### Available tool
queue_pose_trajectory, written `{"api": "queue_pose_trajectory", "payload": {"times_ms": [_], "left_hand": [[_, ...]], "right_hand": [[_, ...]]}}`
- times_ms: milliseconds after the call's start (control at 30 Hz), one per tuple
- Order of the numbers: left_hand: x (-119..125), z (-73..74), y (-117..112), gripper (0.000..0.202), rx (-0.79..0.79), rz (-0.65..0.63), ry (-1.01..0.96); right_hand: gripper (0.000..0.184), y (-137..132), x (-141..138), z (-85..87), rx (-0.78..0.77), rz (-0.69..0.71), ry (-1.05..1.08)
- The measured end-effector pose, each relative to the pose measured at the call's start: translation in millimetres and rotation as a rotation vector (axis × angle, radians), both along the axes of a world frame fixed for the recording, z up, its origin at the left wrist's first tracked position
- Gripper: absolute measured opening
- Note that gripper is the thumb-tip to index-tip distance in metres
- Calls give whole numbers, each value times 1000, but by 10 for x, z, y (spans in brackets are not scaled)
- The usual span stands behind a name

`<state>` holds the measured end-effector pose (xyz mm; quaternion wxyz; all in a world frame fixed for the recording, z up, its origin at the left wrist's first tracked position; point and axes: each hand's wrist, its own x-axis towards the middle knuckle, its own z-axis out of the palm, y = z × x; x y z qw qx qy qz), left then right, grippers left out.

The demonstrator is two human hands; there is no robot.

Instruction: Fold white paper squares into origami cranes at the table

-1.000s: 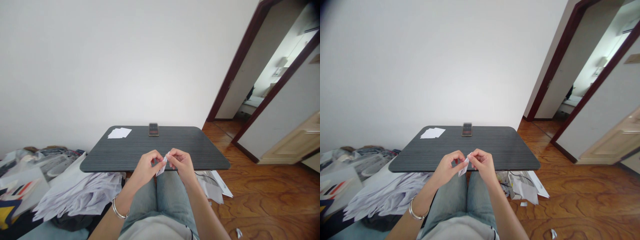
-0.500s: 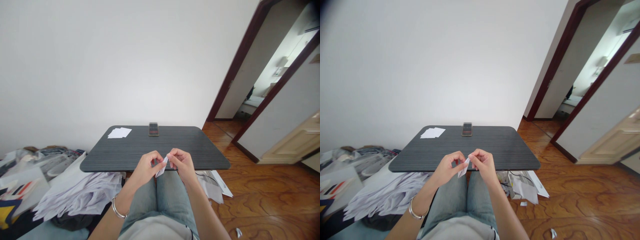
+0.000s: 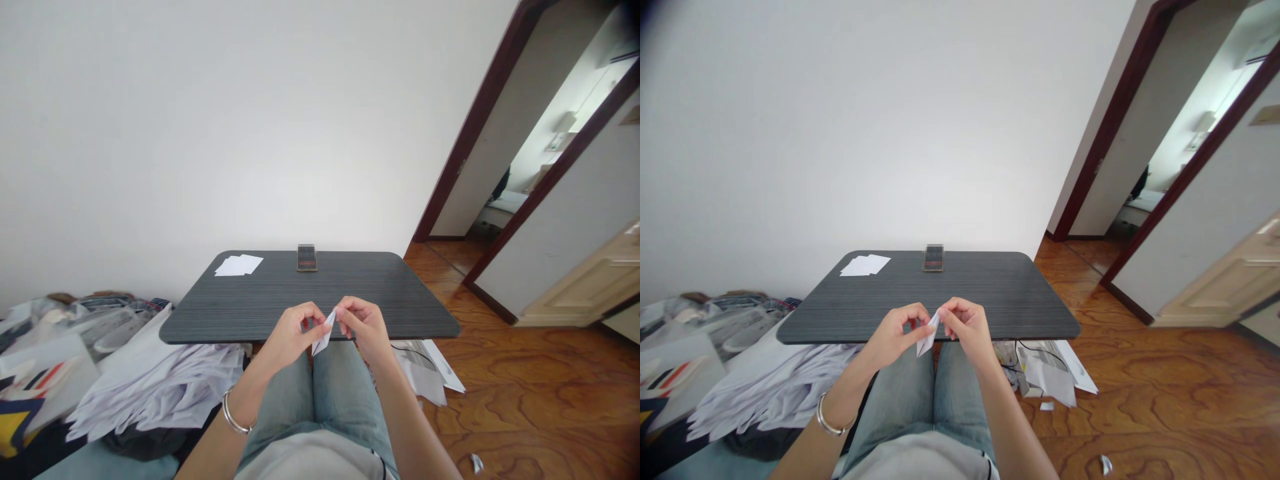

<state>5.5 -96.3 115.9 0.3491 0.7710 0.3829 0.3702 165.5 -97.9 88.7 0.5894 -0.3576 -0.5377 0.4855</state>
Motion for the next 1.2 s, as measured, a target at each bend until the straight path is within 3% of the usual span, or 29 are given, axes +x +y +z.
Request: {"api": "queue_pose_trajectory", "payload": {"times_ms": [367, 633, 1200], "left_hand": [[35, -17, 15, 13, 7, 11, 20], [119, -14, 7, 20, 89, 109, -10], [110, -5, 37, 23, 84, 15, -37]], "right_hand": [[21, 40, 0, -21, 16, -4, -20], [20, 28, -67, -23, 9, -44, -15], [19, 34, 0, -16, 16, 4, -71]]}}
